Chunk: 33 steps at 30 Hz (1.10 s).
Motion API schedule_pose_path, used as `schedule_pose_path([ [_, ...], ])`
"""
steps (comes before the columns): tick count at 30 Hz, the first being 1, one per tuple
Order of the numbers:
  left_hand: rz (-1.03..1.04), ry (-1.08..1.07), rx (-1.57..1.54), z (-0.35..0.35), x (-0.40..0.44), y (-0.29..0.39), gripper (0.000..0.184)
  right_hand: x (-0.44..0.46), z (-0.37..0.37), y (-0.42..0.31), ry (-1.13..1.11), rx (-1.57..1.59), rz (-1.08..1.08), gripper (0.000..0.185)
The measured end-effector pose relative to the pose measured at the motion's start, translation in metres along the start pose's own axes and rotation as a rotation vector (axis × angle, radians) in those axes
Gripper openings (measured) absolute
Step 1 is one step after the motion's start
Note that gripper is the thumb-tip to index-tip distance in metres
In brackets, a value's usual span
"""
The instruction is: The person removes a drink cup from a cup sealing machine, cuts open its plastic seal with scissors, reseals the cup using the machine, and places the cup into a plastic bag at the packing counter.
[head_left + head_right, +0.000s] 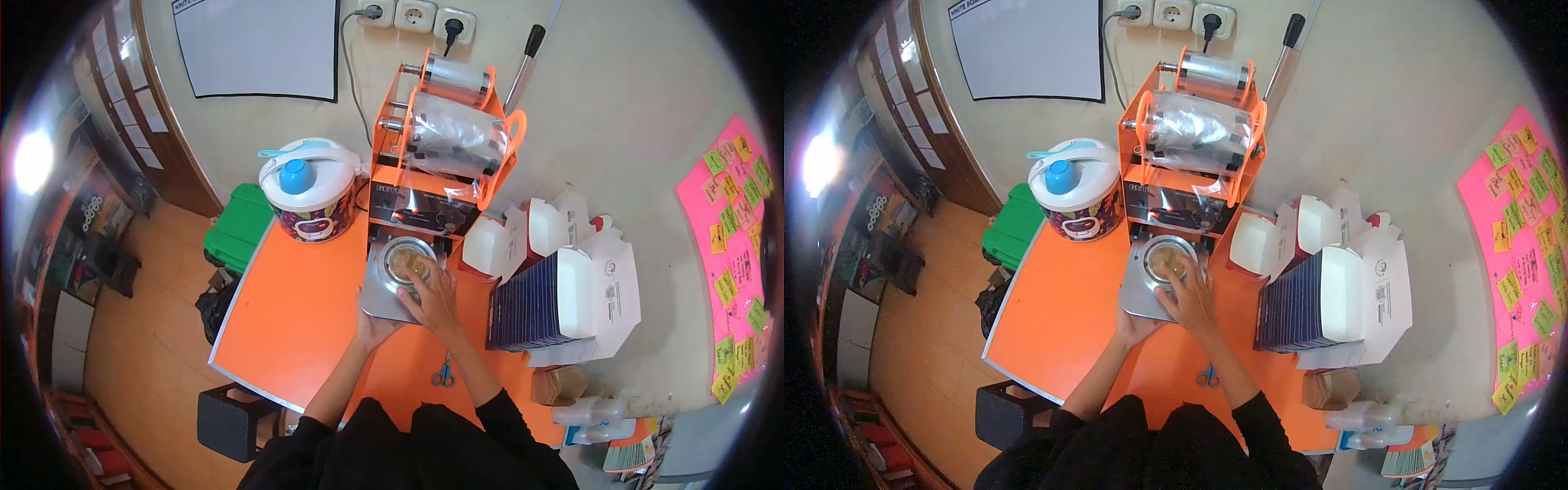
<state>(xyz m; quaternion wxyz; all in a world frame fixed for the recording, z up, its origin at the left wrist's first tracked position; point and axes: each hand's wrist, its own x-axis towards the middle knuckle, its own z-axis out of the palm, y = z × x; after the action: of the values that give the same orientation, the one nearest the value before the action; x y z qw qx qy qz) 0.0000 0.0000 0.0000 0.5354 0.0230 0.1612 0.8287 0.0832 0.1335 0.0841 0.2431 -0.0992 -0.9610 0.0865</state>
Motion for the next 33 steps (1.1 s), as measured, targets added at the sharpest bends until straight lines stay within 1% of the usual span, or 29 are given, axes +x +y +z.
schedule_pose_path([
  [2, -0.021, -0.153, -0.126, 0.003, 0.007, -0.007, 0.079, -0.008, -0.011, -0.009, -0.045, 0.016, 0.092, 0.056],
  [3, -0.030, -0.126, -0.059, 0.000, 0.010, 0.025, 0.079, 0.008, 0.007, -0.022, -0.006, 0.072, 0.115, 0.056],
  [5, -0.004, -0.116, -0.070, 0.009, 0.014, 0.017, 0.071, 0.006, 0.002, -0.021, 0.065, 0.172, 0.204, 0.050],
  [6, -0.011, -0.109, -0.092, 0.007, 0.015, 0.007, 0.071, -0.003, 0.000, -0.015, 0.044, 0.162, 0.211, 0.050],
  [8, 0.009, -0.098, -0.157, -0.004, 0.018, 0.005, 0.062, -0.011, 0.012, -0.007, 0.021, 0.065, 0.161, 0.055],
  [9, 0.006, -0.092, -0.161, -0.002, 0.023, 0.005, 0.062, -0.008, 0.009, -0.007, 0.015, 0.066, 0.165, 0.055],
  [11, 0.152, -0.132, -0.024, 0.003, 0.033, 0.008, 0.058, 0.002, 0.001, -0.008, 0.105, 0.125, 0.268, 0.062],
  [12, 0.144, -0.124, -0.023, -0.003, 0.036, 0.008, 0.058, 0.001, 0.006, -0.005, 0.100, 0.129, 0.278, 0.062],
  [14, 0.179, -0.074, 0.009, -0.013, 0.045, 0.006, 0.055, -0.002, 0.017, 0.008, 0.077, -0.015, 0.196, 0.070],
  [15, 0.177, -0.078, 0.009, -0.012, 0.047, 0.007, 0.055, 0.001, 0.016, 0.009, 0.080, -0.018, 0.198, 0.070],
  [17, 0.177, -0.117, 0.016, -0.009, 0.050, 0.008, 0.055, 0.006, 0.017, 0.007, 0.126, 0.057, 0.221, 0.082],
  [18, 0.175, -0.116, 0.015, -0.008, 0.050, 0.007, 0.055, 0.010, 0.013, 0.003, 0.124, 0.056, 0.223, 0.082],
  [20, 0.274, -0.042, 0.161, -0.005, 0.050, 0.006, 0.053, 0.019, 0.007, -0.004, 0.069, 0.138, 0.274, 0.096],
  [21, 0.270, -0.040, 0.162, -0.008, 0.050, 0.007, 0.053, 0.021, 0.006, -0.007, 0.069, 0.140, 0.278, 0.096],
  [23, 0.248, -0.118, -0.018, -0.016, 0.049, 0.010, 0.050, 0.025, 0.006, -0.012, 0.049, 0.285, 0.431, 0.107],
  [24, 0.248, -0.117, -0.016, -0.019, 0.050, 0.011, 0.050, 0.028, 0.008, -0.013, 0.050, 0.287, 0.431, 0.107],
  [26, 0.232, -0.082, -0.043, -0.023, 0.050, 0.015, 0.052, 0.032, 0.011, -0.016, 0.315, 0.378, 0.410, 0.103],
  [27, 0.232, -0.082, -0.042, -0.018, 0.046, 0.019, 0.052, 0.034, 0.010, -0.017, 0.315, 0.380, 0.410, 0.103],
  [29, 0.161, -0.037, -0.121, -0.008, 0.035, 0.026, 0.060, 0.038, 0.007, -0.020, 0.465, 0.561, 0.400, 0.102],
  [30, 0.161, -0.038, -0.120, -0.006, 0.030, 0.031, 0.060, 0.040, 0.005, -0.023, 0.467, 0.562, 0.400, 0.102],
  [32, 0.009, 0.039, -0.065, -0.003, 0.020, 0.043, 0.068, 0.043, 0.000, -0.028, 0.530, 0.892, 0.445, 0.102],
  [33, 0.007, 0.039, -0.065, -0.004, 0.015, 0.049, 0.068, 0.043, -0.008, -0.032, 0.531, 0.892, 0.446, 0.102],
])
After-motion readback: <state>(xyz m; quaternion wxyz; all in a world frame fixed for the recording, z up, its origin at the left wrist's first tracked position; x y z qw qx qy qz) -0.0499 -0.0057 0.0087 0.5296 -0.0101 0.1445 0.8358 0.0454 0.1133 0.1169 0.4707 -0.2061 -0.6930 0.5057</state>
